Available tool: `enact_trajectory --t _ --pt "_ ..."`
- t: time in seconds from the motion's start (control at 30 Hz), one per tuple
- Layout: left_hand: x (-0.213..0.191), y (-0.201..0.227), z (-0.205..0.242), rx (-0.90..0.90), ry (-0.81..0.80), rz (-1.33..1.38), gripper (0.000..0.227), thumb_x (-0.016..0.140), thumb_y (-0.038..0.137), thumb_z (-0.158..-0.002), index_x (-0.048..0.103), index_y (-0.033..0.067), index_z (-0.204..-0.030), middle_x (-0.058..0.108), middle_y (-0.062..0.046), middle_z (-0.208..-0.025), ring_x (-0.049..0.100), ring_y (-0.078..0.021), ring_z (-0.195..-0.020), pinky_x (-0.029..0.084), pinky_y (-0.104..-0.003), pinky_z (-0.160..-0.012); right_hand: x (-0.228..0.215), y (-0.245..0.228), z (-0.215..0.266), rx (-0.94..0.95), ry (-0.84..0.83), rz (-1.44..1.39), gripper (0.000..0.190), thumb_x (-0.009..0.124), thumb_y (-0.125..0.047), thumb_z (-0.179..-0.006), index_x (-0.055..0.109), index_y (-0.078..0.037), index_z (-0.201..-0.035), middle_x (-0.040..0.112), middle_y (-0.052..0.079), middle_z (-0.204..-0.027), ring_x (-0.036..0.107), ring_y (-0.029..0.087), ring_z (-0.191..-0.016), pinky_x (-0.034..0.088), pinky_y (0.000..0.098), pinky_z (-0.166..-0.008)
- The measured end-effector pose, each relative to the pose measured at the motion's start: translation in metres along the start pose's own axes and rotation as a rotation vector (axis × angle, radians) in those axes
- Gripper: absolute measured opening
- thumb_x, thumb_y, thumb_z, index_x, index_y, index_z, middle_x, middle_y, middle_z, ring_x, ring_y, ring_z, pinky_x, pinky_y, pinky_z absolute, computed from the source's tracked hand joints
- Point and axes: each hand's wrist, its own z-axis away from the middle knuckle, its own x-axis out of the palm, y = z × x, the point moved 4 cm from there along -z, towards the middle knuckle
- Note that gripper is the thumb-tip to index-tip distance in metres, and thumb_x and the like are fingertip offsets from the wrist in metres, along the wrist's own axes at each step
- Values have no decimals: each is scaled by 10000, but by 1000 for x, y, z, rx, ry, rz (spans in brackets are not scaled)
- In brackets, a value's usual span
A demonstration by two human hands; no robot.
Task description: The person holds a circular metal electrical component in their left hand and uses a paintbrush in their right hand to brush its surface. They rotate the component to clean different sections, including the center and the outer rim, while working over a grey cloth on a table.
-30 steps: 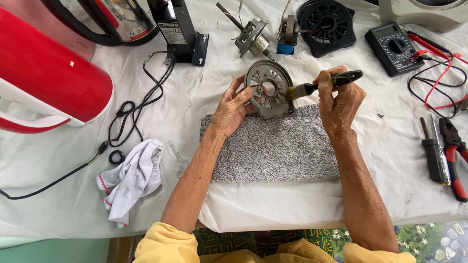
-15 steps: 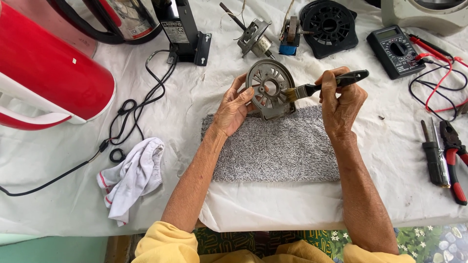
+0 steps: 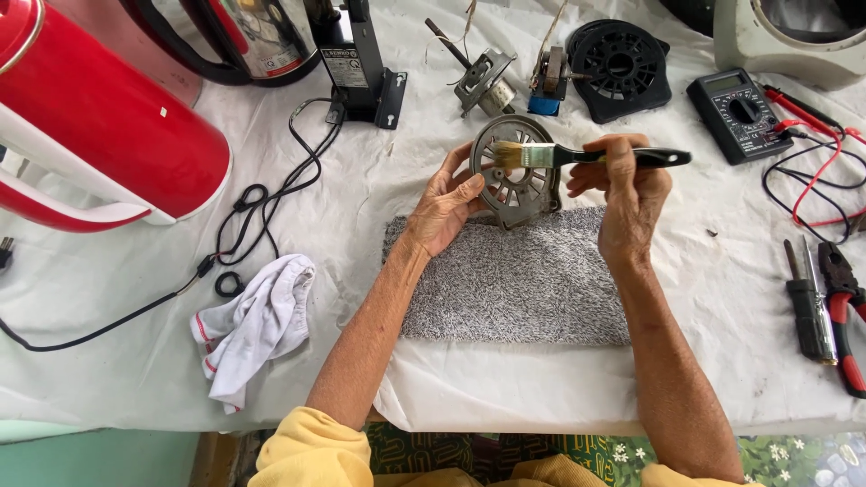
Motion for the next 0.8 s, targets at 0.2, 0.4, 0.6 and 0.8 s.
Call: enact_trajectory --t 0.2,0.4,0.6,0.8 --pt "-5 -3 -2 11 -43 46 486 693 99 -1023 502 135 -1469 685 -181 -1274 751 -322 -1021 655 -402 -878 17 -3 9 126 -124 -72 366 521 -324 -1130 642 18 -1086 710 173 -782 741 198 -696 637 314 -671" --pt "-2 -1 -1 8 -58 40 505 704 102 -1016 503 151 -1476 684 -182 -1292 750 -317 -1038 655 -401 -891 9 3 5 84 -83 -63 367 525 -323 -1141 646 22 -1105 710 194 -796 743 208 -722 644 335 -699" --pt "4 1 0 -3 -90 29 535 704 111 -1018 469 146 -1497 686 -189 -1267 747 -340 -1024 654 -412 -881 3 17 2 133 -106 -135 340 541 -280 -1131 634 41 -1067 687 216 -747 728 230 -653 639 340 -630" --pt "4 2 0 -7 -114 17 533 694 125 -1030 468 146 -1512 673 -191 -1307 741 -340 -1051 653 -417 -886 5 17 6 96 -16 -133 359 517 -315 -1139 621 29 -1156 719 228 -850 760 236 -766 661 349 -707"
